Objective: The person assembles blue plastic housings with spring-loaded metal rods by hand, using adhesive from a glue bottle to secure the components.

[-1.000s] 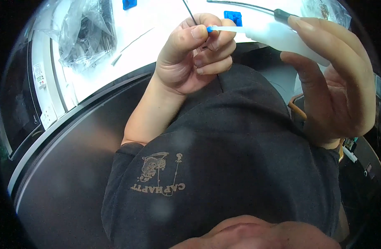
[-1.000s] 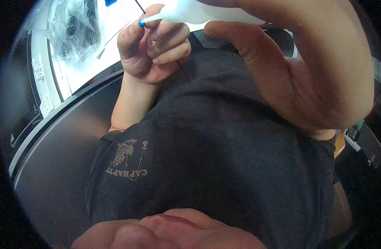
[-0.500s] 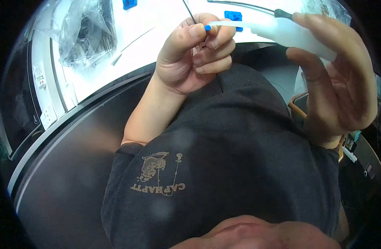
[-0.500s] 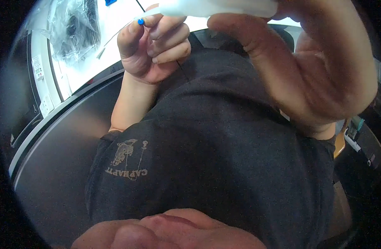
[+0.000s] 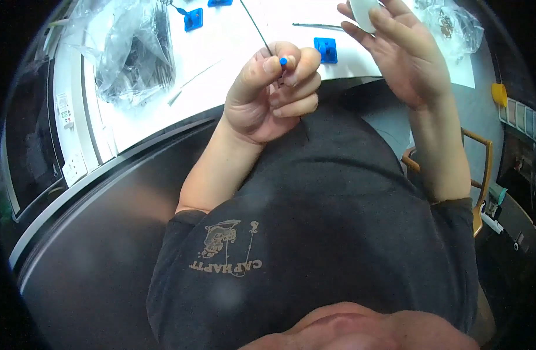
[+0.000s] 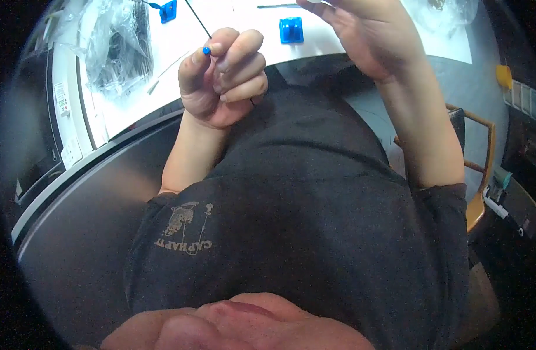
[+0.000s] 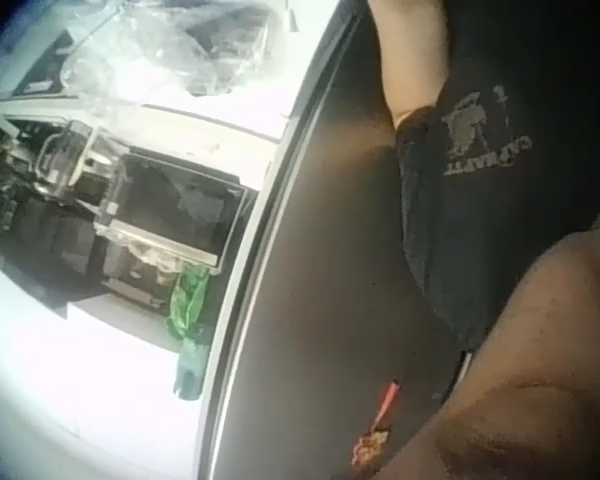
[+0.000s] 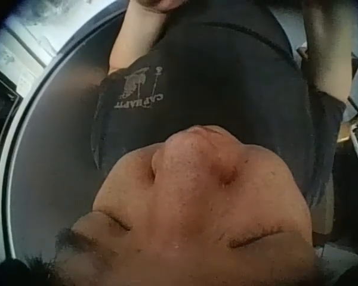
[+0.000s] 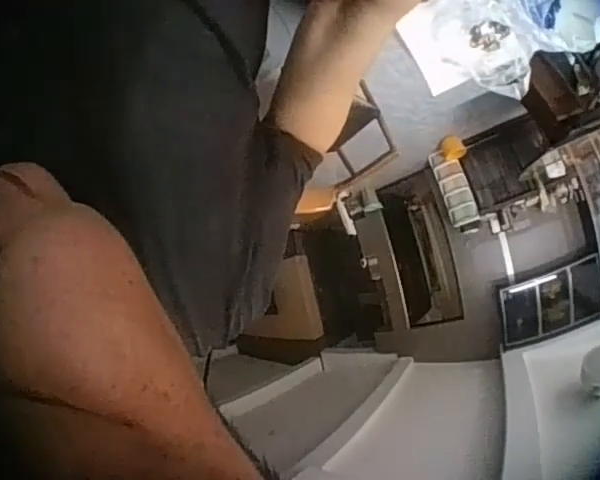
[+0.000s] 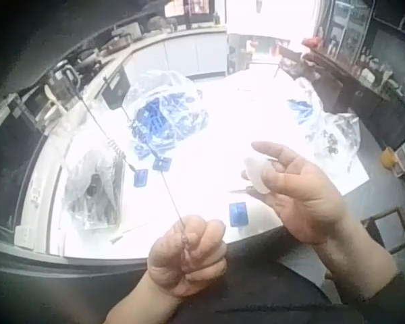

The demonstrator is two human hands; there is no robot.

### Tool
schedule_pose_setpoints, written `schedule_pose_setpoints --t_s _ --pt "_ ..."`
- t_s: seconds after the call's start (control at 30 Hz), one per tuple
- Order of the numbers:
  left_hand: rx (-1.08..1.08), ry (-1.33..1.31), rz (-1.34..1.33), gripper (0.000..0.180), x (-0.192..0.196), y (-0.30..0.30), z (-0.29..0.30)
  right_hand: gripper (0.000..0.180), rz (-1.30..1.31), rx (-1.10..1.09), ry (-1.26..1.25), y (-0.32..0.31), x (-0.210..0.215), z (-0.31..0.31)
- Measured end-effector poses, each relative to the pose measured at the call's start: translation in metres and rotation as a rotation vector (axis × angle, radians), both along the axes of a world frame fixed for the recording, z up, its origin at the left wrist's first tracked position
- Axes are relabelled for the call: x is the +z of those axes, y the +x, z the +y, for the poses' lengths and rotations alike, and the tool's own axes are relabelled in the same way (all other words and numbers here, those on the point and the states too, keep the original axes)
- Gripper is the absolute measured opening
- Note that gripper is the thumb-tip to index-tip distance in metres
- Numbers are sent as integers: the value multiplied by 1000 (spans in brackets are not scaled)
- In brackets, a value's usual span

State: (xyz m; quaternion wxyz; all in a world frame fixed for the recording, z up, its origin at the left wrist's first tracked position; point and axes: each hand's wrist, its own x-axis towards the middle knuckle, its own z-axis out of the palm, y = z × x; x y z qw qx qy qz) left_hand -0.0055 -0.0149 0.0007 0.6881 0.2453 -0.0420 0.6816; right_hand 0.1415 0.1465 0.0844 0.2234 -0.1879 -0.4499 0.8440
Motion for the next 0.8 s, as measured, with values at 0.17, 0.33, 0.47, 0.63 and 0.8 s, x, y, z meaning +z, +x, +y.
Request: schedule_pose_setpoints --t_s 0.17,0.33,0.47,0.63,0.8 --pt "11 3 -41 19 4 2 0 50 49 -119 -63 -24 -18 21" --pt "57 -54 -51 16 7 2 -3 35 -103 -96 289 -52 -31 39" --pt "72 -82 -65 16 6 2 -5 17 -467 -154 928 -77 -29 47" --pt "84 -98 -80 16 6 2 -5 19 -671 -107 1314 -99 -32 48" --pt "67 -45 -37 17 0 -1 -6 22 -583 -131 1299 -105 -45 50"
